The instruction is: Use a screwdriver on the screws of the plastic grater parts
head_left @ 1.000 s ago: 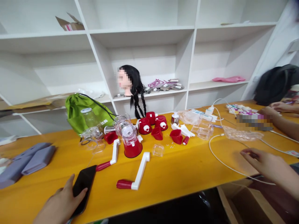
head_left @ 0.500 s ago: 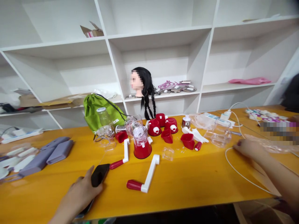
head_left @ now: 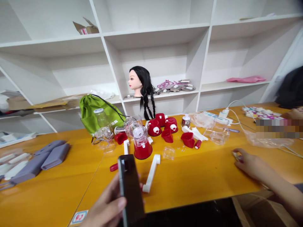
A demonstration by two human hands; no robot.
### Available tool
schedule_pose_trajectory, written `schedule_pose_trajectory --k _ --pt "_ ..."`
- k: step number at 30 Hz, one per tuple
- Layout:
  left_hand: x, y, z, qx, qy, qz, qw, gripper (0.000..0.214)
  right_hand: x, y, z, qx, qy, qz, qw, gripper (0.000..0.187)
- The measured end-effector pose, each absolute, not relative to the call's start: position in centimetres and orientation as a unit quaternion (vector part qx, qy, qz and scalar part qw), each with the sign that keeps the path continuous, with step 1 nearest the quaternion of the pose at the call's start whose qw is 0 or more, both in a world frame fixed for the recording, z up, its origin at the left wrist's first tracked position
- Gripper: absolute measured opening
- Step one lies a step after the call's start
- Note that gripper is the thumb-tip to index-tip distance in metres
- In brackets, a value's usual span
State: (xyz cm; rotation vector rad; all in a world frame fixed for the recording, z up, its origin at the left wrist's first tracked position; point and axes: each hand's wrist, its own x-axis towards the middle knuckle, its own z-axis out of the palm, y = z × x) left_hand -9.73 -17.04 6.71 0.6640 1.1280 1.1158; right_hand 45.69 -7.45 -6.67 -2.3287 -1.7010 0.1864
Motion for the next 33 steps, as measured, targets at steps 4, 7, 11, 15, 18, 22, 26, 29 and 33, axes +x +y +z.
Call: schedule_pose_trajectory --k 4,7,11,15,18,22,26,29,33 --pt "0.3 -13.9 6.4 0.269 0.328 0.455 0.783 0.050 41.8 -10.6 -7.4 -0.788 -0.595 0.059 0.150 0.044" --pt "6.9 -10.9 5.9 0.208 0.267 0.443 0.830 0.022 39.7 -11.3 -6.8 -0.782 -0.596 0.017 0.185 0.035" --pt "12.7 -7.9 5.1 0.123 0.277 0.420 0.855 0.013 38.3 -11.7 -5.4 -0.780 -0.595 0.012 0.191 0.027" --pt "15.2 -6.1 4.2 0.100 0.327 0.429 0.836 0.012 37.1 -13.4 -3.1 -0.746 -0.625 0.044 0.226 0.027" --pt "16.0 -5.3 3.5 0.106 0.340 0.436 0.826 0.012 36.1 -15.0 -1.1 -0.656 -0.672 0.107 0.326 0.025" --pt "16.8 -4.8 2.9 0.109 0.355 0.442 0.817 0.014 35.7 -15.8 0.2 -0.613 -0.683 0.069 0.392 0.024" --pt "17.4 -4.9 2.8 0.115 0.360 0.440 0.815 0.016 36.1 -15.6 0.0 -0.608 -0.694 0.040 0.383 0.023" --pt "17.7 -5.1 2.7 0.122 0.357 0.439 0.815 0.020 36.3 -15.5 -0.1 -0.602 -0.710 0.032 0.365 0.023" --pt "18.0 -5.3 2.5 0.136 0.358 0.443 0.810 0.025 36.4 -15.7 -0.1 -0.591 -0.723 0.001 0.357 0.023"
